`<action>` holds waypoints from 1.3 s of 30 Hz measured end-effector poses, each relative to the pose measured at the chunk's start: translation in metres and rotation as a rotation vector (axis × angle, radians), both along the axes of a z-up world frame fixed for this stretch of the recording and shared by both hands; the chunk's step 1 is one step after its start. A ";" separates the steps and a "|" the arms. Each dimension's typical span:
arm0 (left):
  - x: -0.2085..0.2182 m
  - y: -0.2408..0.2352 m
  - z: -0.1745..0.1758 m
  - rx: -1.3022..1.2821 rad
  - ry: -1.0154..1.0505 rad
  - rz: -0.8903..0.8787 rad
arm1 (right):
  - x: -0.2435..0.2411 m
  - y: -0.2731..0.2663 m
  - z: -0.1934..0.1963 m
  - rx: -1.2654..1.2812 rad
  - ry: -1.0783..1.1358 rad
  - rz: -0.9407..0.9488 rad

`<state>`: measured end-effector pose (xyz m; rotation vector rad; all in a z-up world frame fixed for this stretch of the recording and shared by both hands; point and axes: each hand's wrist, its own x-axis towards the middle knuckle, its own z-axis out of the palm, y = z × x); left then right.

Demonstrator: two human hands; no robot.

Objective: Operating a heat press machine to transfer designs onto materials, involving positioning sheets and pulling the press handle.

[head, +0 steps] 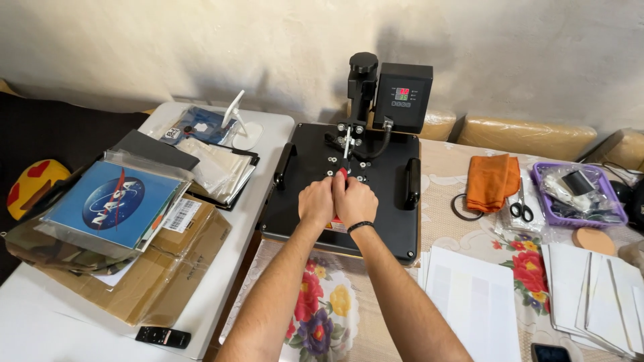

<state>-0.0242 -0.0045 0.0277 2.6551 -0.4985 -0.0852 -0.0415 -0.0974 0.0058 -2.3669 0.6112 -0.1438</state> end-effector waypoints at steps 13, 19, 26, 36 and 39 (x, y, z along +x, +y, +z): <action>0.019 0.005 -0.022 -0.092 -0.017 -0.091 | -0.001 0.000 -0.001 -0.033 0.005 -0.068; 0.016 0.011 -0.011 -0.188 0.052 -0.163 | 0.001 0.004 -0.008 -0.033 -0.016 -0.142; 0.026 0.010 -0.036 -0.270 0.046 -0.226 | -0.002 0.009 -0.004 -0.075 -0.045 -0.199; 0.028 0.011 -0.040 -0.306 0.037 -0.212 | 0.000 0.006 -0.007 -0.100 -0.027 -0.181; 0.028 0.011 -0.045 -0.302 0.012 -0.184 | 0.001 0.005 -0.009 -0.093 -0.011 -0.163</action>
